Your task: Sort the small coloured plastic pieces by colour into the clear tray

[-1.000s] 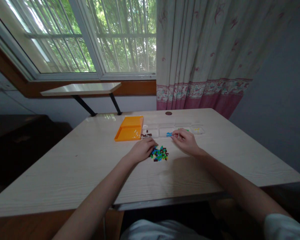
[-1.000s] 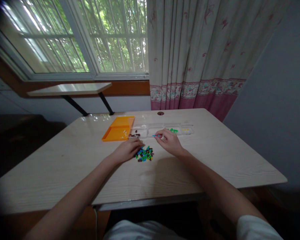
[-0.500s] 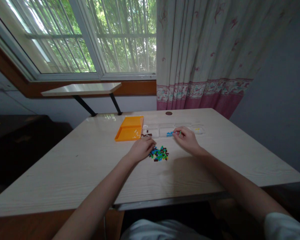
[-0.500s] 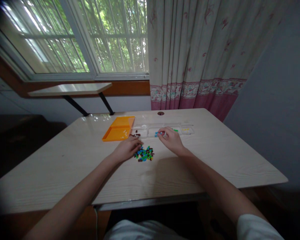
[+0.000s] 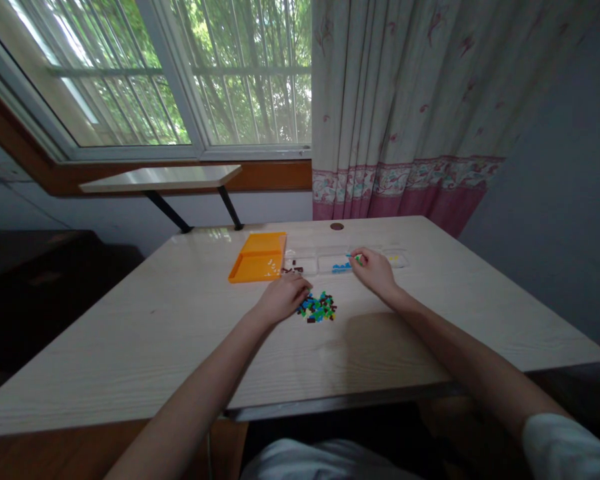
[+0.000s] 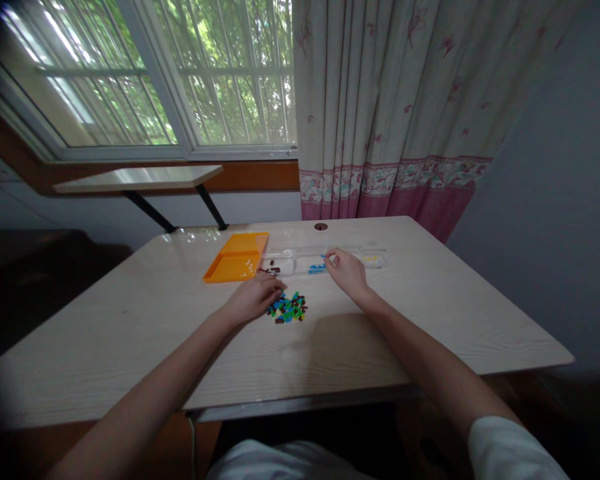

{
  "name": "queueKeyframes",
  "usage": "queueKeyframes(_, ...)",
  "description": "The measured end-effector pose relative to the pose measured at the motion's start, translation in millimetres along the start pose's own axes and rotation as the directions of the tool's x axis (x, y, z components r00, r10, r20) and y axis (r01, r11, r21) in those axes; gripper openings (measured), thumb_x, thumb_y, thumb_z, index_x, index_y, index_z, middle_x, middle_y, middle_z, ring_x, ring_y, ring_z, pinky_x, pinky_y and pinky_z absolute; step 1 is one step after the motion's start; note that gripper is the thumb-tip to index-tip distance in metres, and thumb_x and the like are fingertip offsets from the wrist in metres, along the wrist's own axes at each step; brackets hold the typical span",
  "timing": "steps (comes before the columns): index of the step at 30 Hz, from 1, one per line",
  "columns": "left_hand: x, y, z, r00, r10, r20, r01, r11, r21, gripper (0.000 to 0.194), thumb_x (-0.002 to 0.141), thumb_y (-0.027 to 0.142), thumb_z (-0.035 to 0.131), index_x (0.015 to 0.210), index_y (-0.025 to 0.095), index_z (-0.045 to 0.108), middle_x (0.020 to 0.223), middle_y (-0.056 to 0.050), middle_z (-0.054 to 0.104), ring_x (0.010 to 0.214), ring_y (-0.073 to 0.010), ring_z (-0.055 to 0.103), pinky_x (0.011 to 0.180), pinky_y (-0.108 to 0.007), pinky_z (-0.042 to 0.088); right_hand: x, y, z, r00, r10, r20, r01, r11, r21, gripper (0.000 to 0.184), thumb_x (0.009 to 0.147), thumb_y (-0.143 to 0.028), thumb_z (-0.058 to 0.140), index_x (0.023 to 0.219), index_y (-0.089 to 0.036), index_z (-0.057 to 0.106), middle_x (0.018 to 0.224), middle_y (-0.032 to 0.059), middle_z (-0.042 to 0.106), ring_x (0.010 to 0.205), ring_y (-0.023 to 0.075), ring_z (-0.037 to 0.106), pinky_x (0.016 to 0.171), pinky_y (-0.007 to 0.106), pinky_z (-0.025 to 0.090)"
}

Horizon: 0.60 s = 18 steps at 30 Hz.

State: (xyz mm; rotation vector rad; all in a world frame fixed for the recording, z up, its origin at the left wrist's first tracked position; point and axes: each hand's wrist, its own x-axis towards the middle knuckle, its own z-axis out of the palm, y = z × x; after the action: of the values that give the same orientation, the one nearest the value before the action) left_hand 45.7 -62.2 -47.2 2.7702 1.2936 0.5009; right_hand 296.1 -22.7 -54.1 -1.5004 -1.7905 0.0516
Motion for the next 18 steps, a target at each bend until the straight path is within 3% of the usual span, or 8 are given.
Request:
queueKeyframes(3,0.0,0.2,-0.4,1.0,-0.012,-0.008,0.012,1.0,0.012,0.023,0.085,0.027,0.043,0.094,0.018,0.062,0.09,-0.007,0.061,0.091,-0.019,0.054,0.081,-0.031,0.043,0.7,0.9,0.0,0.999,0.034,0.017,-0.034,0.999,-0.014,0.021,0.077,-0.034,0.049,0.084,-0.023,0.066,0.051,-0.0034,0.05,0.05,0.0119,0.046,0.048,0.023,0.025)
queueKeyframes(8,-0.1,0.1,-1.5,1.0,-0.027,-0.015,0.028,0.999,0.029,0.022,0.084,0.028,0.045,0.093,0.018,0.062,0.089,-0.007,0.062,0.09,-0.0192,0.054,0.08,-0.031,0.044,-4.5,-3.8,-3.3,0.999,-0.019,0.035,0.017,0.999,0.038,0.021,0.079,-0.033,0.048,0.084,-0.022,0.065,0.05,-0.0039,0.049,0.049,0.0116,0.046,0.049,0.022,0.027)
queueKeyframes(13,0.7,0.7,-2.8,0.999,-0.037,-0.01,0.038,0.999,0.021,0.02,0.082,0.027,0.048,0.092,0.017,0.062,0.089,-0.008,0.062,0.089,-0.0196,0.054,0.079,-0.031,0.044,-15.7,-17.3,-4.9,0.976,-0.176,0.128,0.162,0.98,0.115,0.018,0.08,-0.03,0.049,0.084,-0.02,0.064,0.05,-0.0047,0.046,0.047,0.0107,0.046,0.05,0.02,0.03)
queueKeyframes(18,0.4,1.4,-2.7,0.999,-0.032,-0.013,0.032,0.999,-0.003,0.019,0.082,0.026,0.049,0.091,0.017,0.063,0.086,-0.008,0.062,0.087,-0.0194,0.054,0.077,-0.03,0.044,-26.2,-26.9,-0.7,0.906,-0.337,0.255,0.302,0.938,0.169,0.016,0.081,-0.026,0.05,0.085,-0.02,0.064,0.05,-0.0048,0.049,0.047,0.0096,0.046,0.05,0.019,0.031)
